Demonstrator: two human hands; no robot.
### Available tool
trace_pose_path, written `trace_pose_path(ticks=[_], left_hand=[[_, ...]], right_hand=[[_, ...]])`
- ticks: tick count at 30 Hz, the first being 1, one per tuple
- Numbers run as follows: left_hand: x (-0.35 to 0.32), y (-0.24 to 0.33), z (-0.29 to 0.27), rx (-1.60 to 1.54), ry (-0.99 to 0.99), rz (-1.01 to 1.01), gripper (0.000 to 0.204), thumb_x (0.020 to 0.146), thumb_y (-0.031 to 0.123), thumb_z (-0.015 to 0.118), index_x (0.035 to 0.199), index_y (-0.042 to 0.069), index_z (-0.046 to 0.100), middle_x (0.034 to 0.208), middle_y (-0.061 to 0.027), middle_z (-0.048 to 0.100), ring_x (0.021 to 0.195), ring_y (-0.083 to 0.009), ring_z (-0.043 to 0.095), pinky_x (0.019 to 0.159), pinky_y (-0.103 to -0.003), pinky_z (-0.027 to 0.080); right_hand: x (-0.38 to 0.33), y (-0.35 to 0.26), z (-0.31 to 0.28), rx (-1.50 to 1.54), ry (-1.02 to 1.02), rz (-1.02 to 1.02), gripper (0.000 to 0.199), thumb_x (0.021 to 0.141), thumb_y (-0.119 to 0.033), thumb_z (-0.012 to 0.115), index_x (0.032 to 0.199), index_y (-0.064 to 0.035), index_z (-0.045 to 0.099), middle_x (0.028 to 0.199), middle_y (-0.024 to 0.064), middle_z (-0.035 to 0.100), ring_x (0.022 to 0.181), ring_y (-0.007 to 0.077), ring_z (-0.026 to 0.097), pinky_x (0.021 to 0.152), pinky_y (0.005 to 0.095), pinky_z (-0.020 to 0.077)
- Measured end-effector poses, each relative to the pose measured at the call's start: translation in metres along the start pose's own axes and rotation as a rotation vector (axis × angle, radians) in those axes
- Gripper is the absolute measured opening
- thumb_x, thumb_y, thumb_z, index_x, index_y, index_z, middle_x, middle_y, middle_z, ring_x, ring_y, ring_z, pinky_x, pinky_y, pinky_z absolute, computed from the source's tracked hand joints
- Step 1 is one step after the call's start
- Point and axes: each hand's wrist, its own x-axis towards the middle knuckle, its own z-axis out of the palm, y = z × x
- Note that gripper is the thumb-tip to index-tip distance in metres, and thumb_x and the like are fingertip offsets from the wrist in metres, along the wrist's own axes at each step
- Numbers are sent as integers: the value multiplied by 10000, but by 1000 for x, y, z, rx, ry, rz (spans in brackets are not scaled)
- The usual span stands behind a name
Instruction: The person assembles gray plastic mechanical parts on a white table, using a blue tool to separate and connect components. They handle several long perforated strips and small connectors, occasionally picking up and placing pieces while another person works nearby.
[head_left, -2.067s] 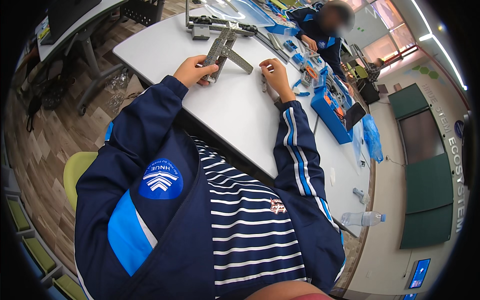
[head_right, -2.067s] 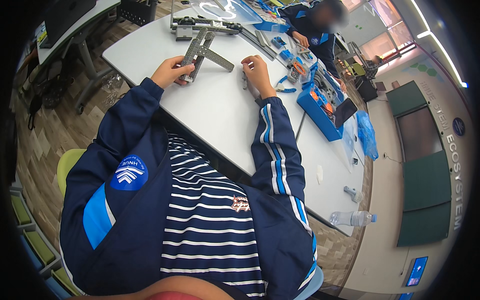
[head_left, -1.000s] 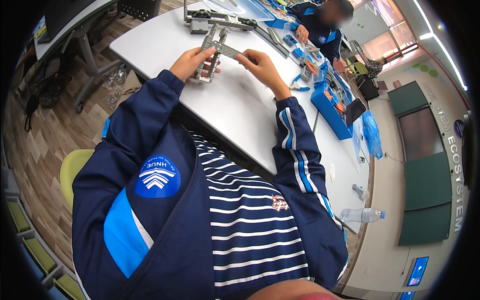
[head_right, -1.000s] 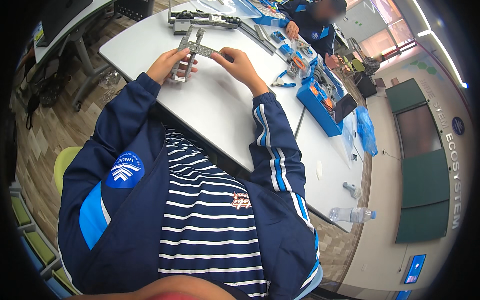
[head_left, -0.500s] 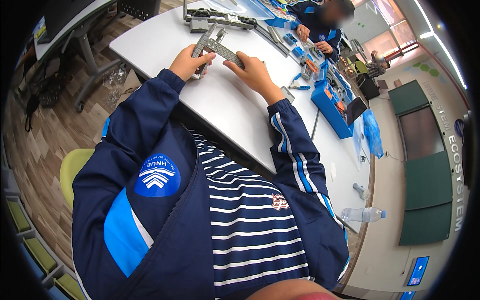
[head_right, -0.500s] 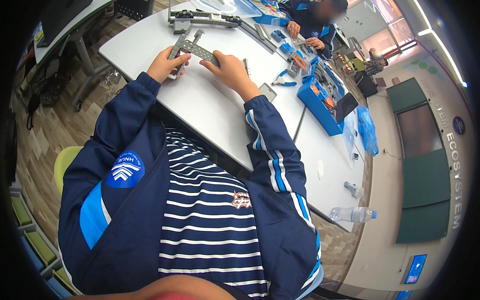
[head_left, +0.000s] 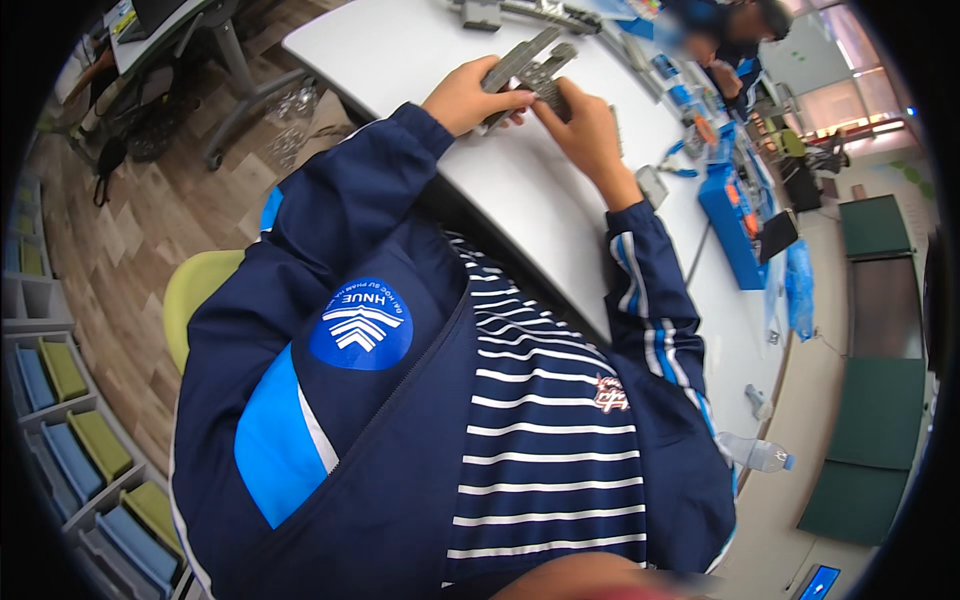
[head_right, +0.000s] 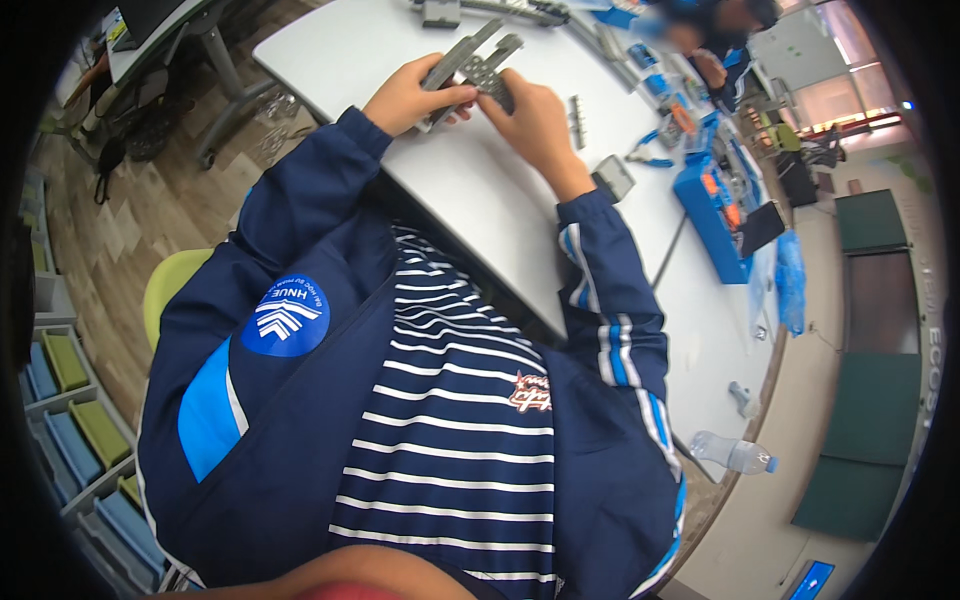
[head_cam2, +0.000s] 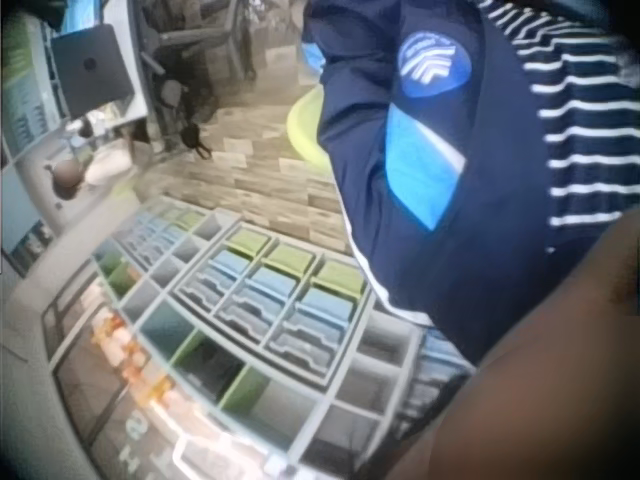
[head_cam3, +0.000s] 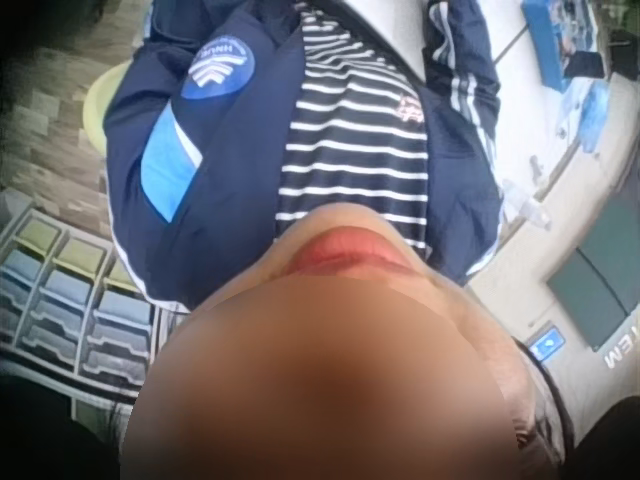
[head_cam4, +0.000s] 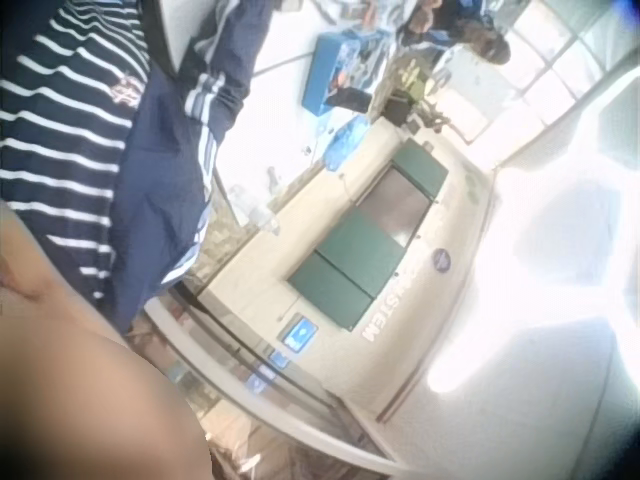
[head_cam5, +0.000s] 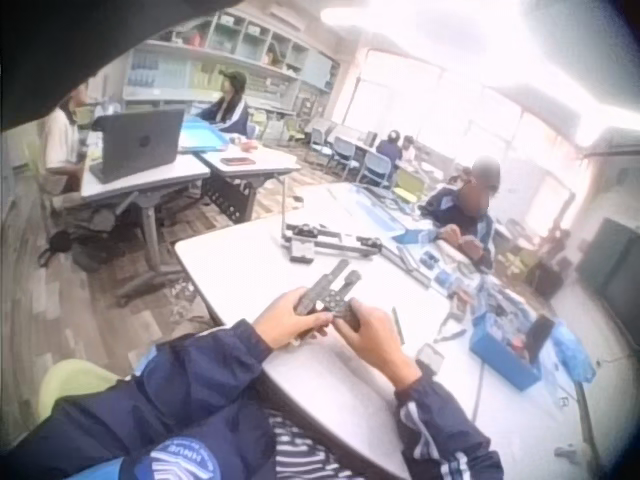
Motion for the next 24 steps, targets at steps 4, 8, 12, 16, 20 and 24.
trace_pose_path(ticks=[4,8,12,16,20,24], left_hand=[[-3,3,2,155,20,-36,300,903,193,719,1091,-9,601,932,-97,707,851,-165,707,727,-270,565],[-12,14,7,62,-18,-62,303,904,179,711,1117,-12,611,953,-104,709,873,-164,705,708,-268,545],[-13,20,14,-8,42,-101,275,878,170,746,1031,-10,604,840,-63,671,769,-131,686,625,-246,525],[-5,25,9,-72,20,-226,255,875,162,744,1020,1,612,800,-49,664,676,-88,615,605,-241,498],[-4,36,1,-90,8,-315,261,874,164,742,1032,8,605,786,-42,654,671,-81,603,605,-240,489],[1,43,10,-52,-28,-399,261,879,156,731,1041,4,592,779,-49,656,663,-89,604,597,-248,490]], right_hand=[[-1,2,-11,575,-350,301,317,904,-345,690,902,-29,676,615,-16,568,548,54,500,492,224,380],[-6,1,-33,673,-543,237,302,971,-355,613,936,-58,646,659,-41,514,588,38,449,515,191,352],[-4,-4,-36,875,-568,403,372,1042,-390,473,850,-88,572,655,-69,414,586,31,369,498,198,307],[6,-9,-38,857,-615,625,387,1037,-397,482,822,-86,563,639,-78,412,564,24,359,486,194,285],[18,-12,-44,1047,-705,684,382,1045,-382,470,823,-82,554,605,-86,378,525,23,306,463,212,248],[15,-5,-60,1115,-766,816,375,1049,-367,468,822,-80,552,605,-86,361,536,22,283,465,214,234]])
